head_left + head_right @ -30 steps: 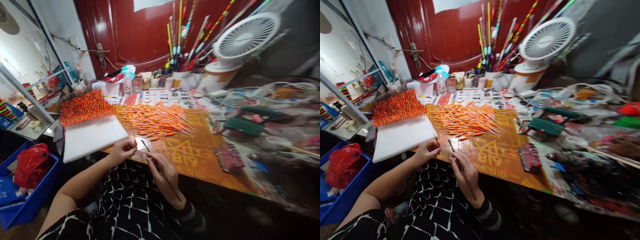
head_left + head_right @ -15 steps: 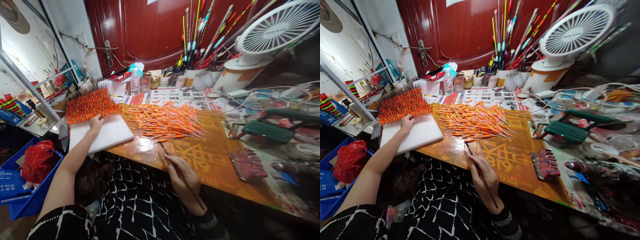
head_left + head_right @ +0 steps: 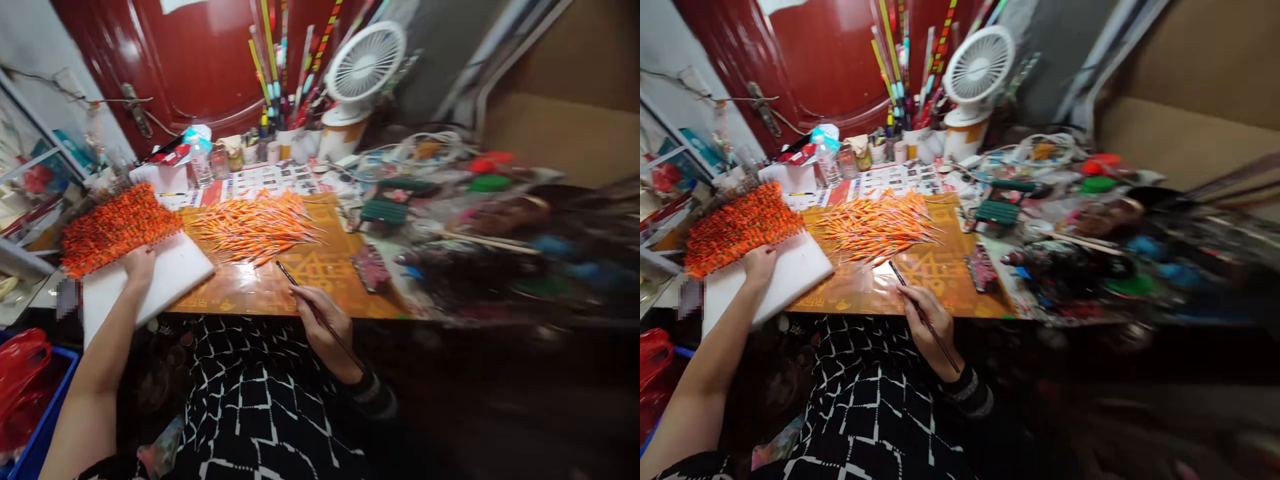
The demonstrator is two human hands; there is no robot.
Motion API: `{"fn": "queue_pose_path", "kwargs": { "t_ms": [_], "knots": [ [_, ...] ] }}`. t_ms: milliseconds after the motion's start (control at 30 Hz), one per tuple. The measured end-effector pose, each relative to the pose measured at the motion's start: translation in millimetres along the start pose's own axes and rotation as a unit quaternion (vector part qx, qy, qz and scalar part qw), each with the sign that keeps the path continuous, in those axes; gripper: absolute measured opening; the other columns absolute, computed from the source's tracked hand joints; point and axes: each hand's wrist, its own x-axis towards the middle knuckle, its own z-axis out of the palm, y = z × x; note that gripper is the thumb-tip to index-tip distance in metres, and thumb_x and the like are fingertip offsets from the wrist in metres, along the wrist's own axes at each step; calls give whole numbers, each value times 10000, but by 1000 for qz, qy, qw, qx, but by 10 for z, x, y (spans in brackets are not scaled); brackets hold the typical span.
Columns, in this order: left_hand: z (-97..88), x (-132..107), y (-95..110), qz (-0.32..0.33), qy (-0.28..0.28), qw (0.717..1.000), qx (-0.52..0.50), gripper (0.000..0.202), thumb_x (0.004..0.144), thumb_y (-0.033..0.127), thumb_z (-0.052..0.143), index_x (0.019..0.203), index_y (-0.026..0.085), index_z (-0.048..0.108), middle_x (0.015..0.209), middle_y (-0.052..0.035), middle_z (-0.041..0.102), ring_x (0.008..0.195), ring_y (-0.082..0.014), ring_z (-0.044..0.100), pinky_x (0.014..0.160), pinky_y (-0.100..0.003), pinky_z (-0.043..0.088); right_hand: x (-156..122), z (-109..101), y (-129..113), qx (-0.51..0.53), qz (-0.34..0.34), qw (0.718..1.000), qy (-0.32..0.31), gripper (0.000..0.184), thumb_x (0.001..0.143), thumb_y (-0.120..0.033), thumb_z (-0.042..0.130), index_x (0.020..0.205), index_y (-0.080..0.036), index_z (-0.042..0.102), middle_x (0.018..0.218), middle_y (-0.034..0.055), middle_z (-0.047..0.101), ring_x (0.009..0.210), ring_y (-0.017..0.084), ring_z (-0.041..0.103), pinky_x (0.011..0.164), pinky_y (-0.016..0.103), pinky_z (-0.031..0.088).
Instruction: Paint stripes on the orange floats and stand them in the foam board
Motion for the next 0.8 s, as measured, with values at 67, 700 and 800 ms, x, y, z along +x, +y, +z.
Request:
{"fn": "queue_pose_path", "kwargs": {
  "t_ms": [67, 700, 800],
  "knots": [
    [-38, -35, 195, 27, 7, 999, 42, 221, 903, 264, 598, 912, 136, 778, 856, -200, 747, 905, -353, 691, 816, -448, 445, 27, -157, 20, -24, 4, 999, 24, 210, 984, -232, 593, 1141, -247, 731, 1022, 63, 757, 943, 203, 728, 863, 354, 613],
    [651, -152, 3025, 428, -99, 898, -14, 171, 886, 250, 568, 789, 172, 684, 890, -99, 646, 764, -232, 620, 657, -305, 406, 45, -806, 79, -106, -5, 985, 133, 230, 1000, -168, 549, 1154, -241, 704, 965, 45, 757, 892, 163, 724, 820, 305, 604],
    [662, -69, 3079, 413, -115, 897, -103, 157, 864, 352, 633, 818, 213, 692, 790, -63, 654, 684, -219, 598, 632, -300, 396, 66, -828, 134, -95, -12, 985, 144, 222, 999, -182, 557, 1157, -240, 702, 972, 48, 758, 908, 165, 723, 826, 310, 605]
  ]
}}
